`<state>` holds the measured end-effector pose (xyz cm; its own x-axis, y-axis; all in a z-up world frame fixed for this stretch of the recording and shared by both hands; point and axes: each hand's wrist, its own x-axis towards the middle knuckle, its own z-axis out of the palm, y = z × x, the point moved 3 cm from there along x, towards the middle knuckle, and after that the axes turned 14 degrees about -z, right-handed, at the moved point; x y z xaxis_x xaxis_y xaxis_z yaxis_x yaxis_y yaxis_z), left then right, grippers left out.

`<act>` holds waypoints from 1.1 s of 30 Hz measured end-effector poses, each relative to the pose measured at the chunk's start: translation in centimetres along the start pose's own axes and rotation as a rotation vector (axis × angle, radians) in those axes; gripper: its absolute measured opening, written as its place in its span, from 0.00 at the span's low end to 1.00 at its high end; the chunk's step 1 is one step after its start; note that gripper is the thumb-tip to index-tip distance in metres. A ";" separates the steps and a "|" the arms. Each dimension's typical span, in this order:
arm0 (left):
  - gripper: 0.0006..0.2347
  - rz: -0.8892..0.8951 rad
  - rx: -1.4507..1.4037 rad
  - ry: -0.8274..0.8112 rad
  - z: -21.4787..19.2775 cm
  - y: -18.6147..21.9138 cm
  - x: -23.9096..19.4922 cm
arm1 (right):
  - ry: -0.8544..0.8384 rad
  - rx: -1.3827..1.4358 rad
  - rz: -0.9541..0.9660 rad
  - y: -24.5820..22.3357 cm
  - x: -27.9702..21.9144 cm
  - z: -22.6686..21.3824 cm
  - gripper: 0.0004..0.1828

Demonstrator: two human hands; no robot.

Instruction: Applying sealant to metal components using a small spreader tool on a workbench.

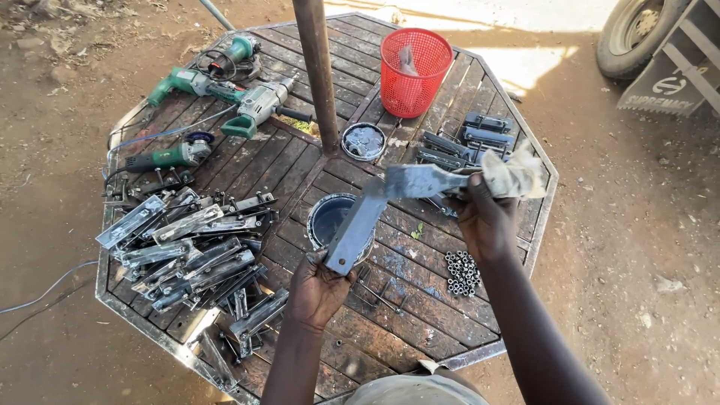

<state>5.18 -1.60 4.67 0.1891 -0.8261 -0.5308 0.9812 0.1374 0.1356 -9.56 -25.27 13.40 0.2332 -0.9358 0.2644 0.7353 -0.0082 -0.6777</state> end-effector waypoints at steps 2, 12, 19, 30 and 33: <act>0.04 0.042 0.031 0.036 2.4 0.1 -1.5 | 0.001 -0.046 0.051 0.8 -1.0 0.5 0.06; 0.07 0.370 0.231 0.333 -9.9 4.9 1.2 | -0.413 -0.672 0.393 16.6 -1.1 -3.5 0.26; 0.05 0.380 0.237 0.391 -11.4 4.9 -0.1 | -0.820 -1.219 0.424 21.6 -3.8 1.5 0.17; 0.03 0.341 0.209 0.396 -9.0 5.6 0.3 | -0.500 -1.183 0.485 19.0 -2.6 -0.5 0.20; 0.07 0.267 0.116 0.392 -11.8 4.6 3.1 | -0.055 -0.549 0.516 19.2 -1.6 -2.7 0.27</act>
<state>10.74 2.92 -6.19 0.4556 -0.4990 -0.7372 0.8899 0.2357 0.3905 2.43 -24.85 -1.86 0.5039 -0.8497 -0.1552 0.1045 0.2384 -0.9655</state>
